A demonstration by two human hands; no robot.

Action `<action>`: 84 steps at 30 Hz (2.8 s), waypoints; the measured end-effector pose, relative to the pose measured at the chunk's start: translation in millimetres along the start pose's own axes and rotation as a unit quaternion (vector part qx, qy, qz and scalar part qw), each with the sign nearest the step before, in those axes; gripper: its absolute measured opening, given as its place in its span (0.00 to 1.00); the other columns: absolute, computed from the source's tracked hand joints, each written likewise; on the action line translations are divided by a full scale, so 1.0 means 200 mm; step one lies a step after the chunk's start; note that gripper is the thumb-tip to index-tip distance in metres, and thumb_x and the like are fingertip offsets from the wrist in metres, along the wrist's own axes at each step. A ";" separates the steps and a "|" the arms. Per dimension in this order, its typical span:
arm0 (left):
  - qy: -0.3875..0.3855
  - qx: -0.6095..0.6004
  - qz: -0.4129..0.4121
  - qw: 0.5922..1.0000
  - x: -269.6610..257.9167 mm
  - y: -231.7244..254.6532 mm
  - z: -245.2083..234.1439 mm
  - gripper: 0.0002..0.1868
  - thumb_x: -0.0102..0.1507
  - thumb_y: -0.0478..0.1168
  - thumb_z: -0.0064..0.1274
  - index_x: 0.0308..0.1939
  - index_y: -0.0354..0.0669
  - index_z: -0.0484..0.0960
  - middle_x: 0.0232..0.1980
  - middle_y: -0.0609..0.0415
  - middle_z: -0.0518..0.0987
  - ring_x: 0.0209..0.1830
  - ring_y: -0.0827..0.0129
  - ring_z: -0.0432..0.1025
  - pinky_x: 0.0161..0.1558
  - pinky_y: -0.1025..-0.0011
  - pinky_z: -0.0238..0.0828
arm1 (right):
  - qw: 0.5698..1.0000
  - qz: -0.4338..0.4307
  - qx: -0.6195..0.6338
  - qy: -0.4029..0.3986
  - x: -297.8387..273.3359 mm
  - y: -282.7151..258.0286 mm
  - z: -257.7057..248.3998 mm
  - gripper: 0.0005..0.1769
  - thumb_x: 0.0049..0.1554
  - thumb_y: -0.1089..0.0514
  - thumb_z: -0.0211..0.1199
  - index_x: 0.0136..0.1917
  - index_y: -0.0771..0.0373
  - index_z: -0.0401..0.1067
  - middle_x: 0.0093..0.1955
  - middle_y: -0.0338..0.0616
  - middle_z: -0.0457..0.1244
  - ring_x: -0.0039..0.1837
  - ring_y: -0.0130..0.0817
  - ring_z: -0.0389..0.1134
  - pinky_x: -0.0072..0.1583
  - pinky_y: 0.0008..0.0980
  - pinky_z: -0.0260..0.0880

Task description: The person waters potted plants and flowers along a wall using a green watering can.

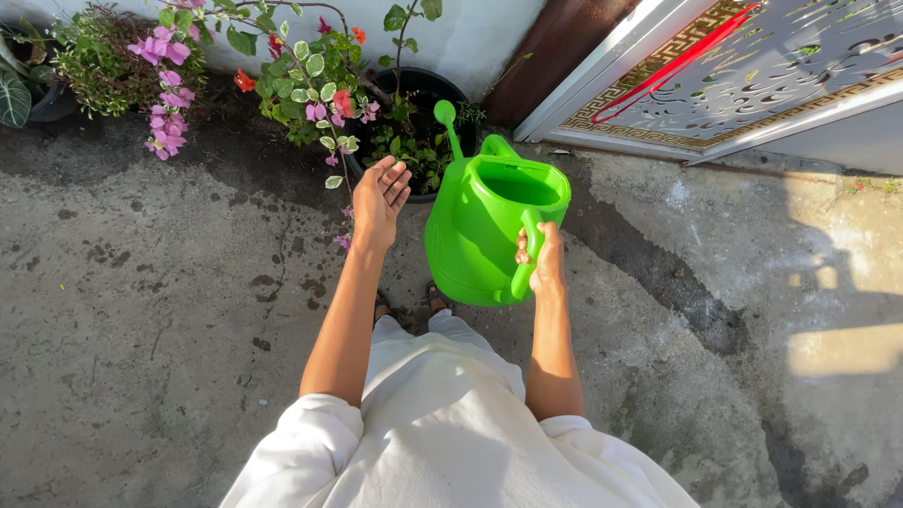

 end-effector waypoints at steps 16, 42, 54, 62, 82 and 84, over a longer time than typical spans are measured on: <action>0.055 0.012 0.039 0.998 -0.09 -0.12 0.20 0.24 0.70 0.48 0.40 0.65 0.39 0.73 0.52 0.55 0.81 0.56 0.67 0.76 0.59 0.65 0.71 | 0.999 -0.015 0.010 0.027 0.34 -0.16 -0.38 0.15 0.59 0.50 0.49 0.45 0.65 0.66 0.33 0.44 0.59 0.28 0.29 0.56 0.29 0.29 0.56; 0.120 -0.035 0.057 0.990 -0.30 -0.22 0.06 0.25 0.71 0.48 0.40 0.66 0.37 0.72 0.55 0.52 0.80 0.60 0.64 0.74 0.61 0.65 0.70 | 0.986 0.074 -0.107 -0.108 0.22 -0.08 -0.13 0.20 0.60 0.49 0.47 0.40 0.68 0.67 0.29 0.47 0.58 0.24 0.30 0.53 0.29 0.30 0.57; 0.109 -0.016 0.063 0.992 -0.37 -0.01 -0.15 0.26 0.71 0.48 0.36 0.68 0.38 0.71 0.56 0.53 0.79 0.60 0.65 0.74 0.61 0.65 0.71 | 0.984 0.048 -0.139 -0.104 0.01 -0.02 0.12 0.18 0.60 0.50 0.50 0.40 0.68 0.67 0.30 0.46 0.59 0.26 0.29 0.55 0.29 0.30 0.56; 0.075 -0.014 0.060 0.995 -0.31 0.06 -0.20 0.26 0.71 0.48 0.36 0.67 0.38 0.71 0.55 0.54 0.80 0.59 0.67 0.75 0.60 0.66 0.71 | 0.986 0.041 -0.126 -0.098 -0.07 0.04 0.16 0.19 0.60 0.48 0.49 0.41 0.66 0.67 0.29 0.43 0.59 0.25 0.26 0.54 0.30 0.30 0.57; 0.079 -0.047 0.114 0.989 -0.23 0.31 -0.16 0.24 0.69 0.48 0.39 0.65 0.39 0.73 0.54 0.55 0.81 0.58 0.67 0.75 0.60 0.66 0.71 | 0.987 -0.016 -0.128 -0.099 0.17 -0.23 0.36 0.17 0.60 0.50 0.47 0.39 0.64 0.67 0.28 0.42 0.59 0.24 0.28 0.54 0.30 0.31 0.56; 0.075 -0.048 0.118 0.989 -0.22 0.31 -0.14 0.24 0.69 0.48 0.39 0.65 0.39 0.73 0.54 0.55 0.81 0.58 0.68 0.75 0.60 0.66 0.71 | 0.985 -0.008 -0.140 -0.104 0.19 -0.24 0.33 0.19 0.60 0.49 0.47 0.38 0.64 0.67 0.27 0.42 0.59 0.24 0.27 0.53 0.31 0.31 0.58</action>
Point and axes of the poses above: each hand's wrist, its own x-axis towards the middle knuckle, its own z-axis out of the palm, y = z × x, the point moved 7 cm from there along x, towards the middle knuckle
